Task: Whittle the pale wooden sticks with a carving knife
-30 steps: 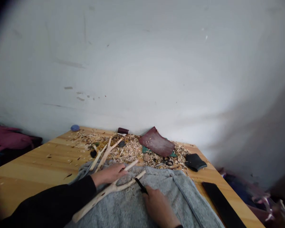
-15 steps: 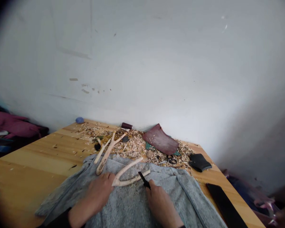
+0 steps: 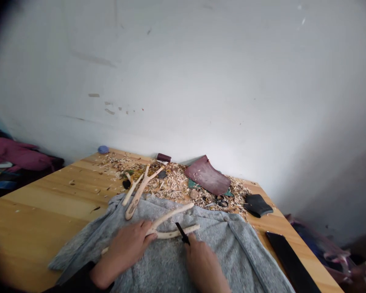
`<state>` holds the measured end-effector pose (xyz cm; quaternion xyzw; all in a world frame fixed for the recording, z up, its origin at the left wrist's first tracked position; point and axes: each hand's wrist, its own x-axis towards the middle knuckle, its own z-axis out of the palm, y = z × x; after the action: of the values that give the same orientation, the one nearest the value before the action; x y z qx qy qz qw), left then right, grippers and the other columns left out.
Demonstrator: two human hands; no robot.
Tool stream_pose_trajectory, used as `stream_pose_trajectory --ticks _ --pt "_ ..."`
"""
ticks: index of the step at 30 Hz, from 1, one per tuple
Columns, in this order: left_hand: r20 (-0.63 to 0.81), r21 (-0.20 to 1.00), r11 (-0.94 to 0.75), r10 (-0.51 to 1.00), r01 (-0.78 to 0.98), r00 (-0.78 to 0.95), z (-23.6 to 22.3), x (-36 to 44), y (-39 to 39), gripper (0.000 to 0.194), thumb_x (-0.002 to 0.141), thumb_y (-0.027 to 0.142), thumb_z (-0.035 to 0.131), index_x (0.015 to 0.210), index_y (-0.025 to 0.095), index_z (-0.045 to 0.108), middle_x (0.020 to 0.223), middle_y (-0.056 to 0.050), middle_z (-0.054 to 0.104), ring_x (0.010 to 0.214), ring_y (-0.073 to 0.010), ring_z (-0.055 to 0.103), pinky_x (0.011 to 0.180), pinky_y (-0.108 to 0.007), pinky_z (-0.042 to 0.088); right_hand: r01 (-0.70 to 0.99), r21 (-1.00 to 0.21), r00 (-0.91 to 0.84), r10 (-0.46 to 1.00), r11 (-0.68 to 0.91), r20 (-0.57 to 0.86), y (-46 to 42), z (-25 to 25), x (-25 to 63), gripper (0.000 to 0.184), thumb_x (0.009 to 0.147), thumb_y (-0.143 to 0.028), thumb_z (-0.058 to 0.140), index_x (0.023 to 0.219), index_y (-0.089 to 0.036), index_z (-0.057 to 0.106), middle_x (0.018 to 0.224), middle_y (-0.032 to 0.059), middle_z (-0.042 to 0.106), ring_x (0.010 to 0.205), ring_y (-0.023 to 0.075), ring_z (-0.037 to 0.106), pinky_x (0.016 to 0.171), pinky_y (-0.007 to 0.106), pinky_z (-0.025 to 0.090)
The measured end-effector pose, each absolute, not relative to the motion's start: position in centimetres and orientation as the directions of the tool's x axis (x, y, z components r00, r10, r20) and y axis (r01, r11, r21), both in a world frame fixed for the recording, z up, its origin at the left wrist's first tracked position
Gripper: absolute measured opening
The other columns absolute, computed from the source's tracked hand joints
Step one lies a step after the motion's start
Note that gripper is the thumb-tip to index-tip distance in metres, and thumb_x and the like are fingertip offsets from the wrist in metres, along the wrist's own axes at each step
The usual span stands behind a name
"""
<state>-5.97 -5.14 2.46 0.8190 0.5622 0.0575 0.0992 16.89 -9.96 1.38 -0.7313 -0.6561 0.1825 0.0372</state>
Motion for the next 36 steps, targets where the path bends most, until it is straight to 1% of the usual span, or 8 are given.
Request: stream_pose_trajectory --ticks 5,10,13,17,27,29,32,36 --pt "-0.109 0.320 -0.283 0.937 0.904 0.331 3.2 -5.3 -4.4 0.018 0.088 0.035 0.052 0.095 0.022 0.062 0.102 -0.007 0.074 0.097 -0.0289 0.070 0.079 -0.037 0.049 0.941 -0.285 0.114 0.965 -0.182 -0.237 -10.1 1.2 16.8 0.036 0.099 -0.024 0.035 0.125 -0.021 0.060 0.095 0.0114 0.076 0.095 0.0262 0.072 0.075 0.031 0.046" --pt "-0.103 0.327 -0.263 0.945 0.908 0.311 3.5 -4.1 -4.1 0.022 0.083 0.022 0.046 0.098 0.021 0.061 0.094 -0.008 0.075 0.090 -0.0272 0.071 0.076 -0.035 0.049 0.942 -0.311 0.063 0.975 -0.130 -0.215 -10.4 1.5 16.8 0.037 0.099 -0.021 0.034 0.127 -0.020 0.059 0.097 0.0115 0.076 0.094 0.0246 0.072 0.072 0.028 0.045" --pt "-0.103 0.312 -0.247 0.951 0.918 0.291 3.4 -3.6 -4.2 0.025 0.087 0.026 0.040 0.100 0.021 0.061 0.092 -0.009 0.075 0.087 -0.0273 0.072 0.074 -0.036 0.049 0.941 -0.319 0.052 0.978 -0.115 -0.201 -10.6 1.7 16.9 0.035 0.099 -0.022 0.034 0.124 -0.020 0.059 0.097 0.0111 0.076 0.094 0.0245 0.072 0.071 0.028 0.045" --pt "-0.069 0.264 -0.261 0.955 0.928 0.288 3.3 -3.4 -4.4 0.033 0.092 0.031 0.033 0.103 0.020 0.061 0.090 -0.012 0.075 0.084 -0.0317 0.072 0.071 -0.041 0.050 0.945 -0.305 0.056 0.979 -0.116 -0.198 -10.7 1.5 16.9 0.033 0.099 -0.023 0.034 0.120 -0.021 0.059 0.095 0.0101 0.076 0.092 0.0255 0.072 0.071 0.029 0.045" --pt "-0.051 0.257 -0.275 0.954 0.927 0.297 2.9 -3.4 -4.5 0.034 0.093 0.032 0.030 0.104 0.019 0.061 0.090 -0.014 0.074 0.084 -0.0319 0.072 0.072 -0.042 0.050 0.958 -0.239 0.105 0.969 -0.159 -0.224 -10.7 1.7 16.4 0.033 0.099 -0.023 0.035 0.121 -0.025 0.060 0.097 0.0090 0.076 0.094 0.0264 0.072 0.072 0.030 0.048" --pt "-0.056 0.259 -0.284 0.950 0.923 0.308 2.8 -3.5 -4.5 0.033 0.093 0.034 0.033 0.105 0.019 0.060 0.091 -0.014 0.074 0.085 -0.0324 0.072 0.073 -0.042 0.050 0.963 -0.209 0.118 0.965 -0.168 -0.235 -10.7 1.8 16.2 0.035 0.100 -0.024 0.034 0.124 -0.025 0.059 0.097 0.0089 0.076 0.094 0.0273 0.072 0.072 0.032 0.049" --pt "-0.067 0.276 -0.313 0.937 0.909 0.343 2.7 -3.9 -4.4 0.029 0.088 0.039 0.044 0.105 0.019 0.059 0.095 -0.014 0.074 0.091 -0.0339 0.071 0.076 -0.043 0.050 0.976 -0.154 0.117 0.965 -0.156 -0.235 -10.7 1.8 16.0 0.038 0.100 -0.022 0.031 0.129 -0.024 0.056 0.099 0.0103 0.075 0.095 0.0276 0.072 0.074 0.034 0.050" --pt "-0.079 0.307 -0.337 0.923 0.890 0.377 2.5 -4.2 -4.3 0.035 0.086 0.043 0.052 0.110 0.019 0.056 0.101 -0.014 0.074 0.097 -0.0350 0.069 0.080 -0.042 0.050 0.980 -0.151 0.093 0.967 -0.131 -0.236 -10.7 1.6 15.9 0.038 0.100 -0.020 0.031 0.126 -0.022 0.058 0.101 0.0104 0.075 0.096 0.0262 0.071 0.074 0.032 0.050"
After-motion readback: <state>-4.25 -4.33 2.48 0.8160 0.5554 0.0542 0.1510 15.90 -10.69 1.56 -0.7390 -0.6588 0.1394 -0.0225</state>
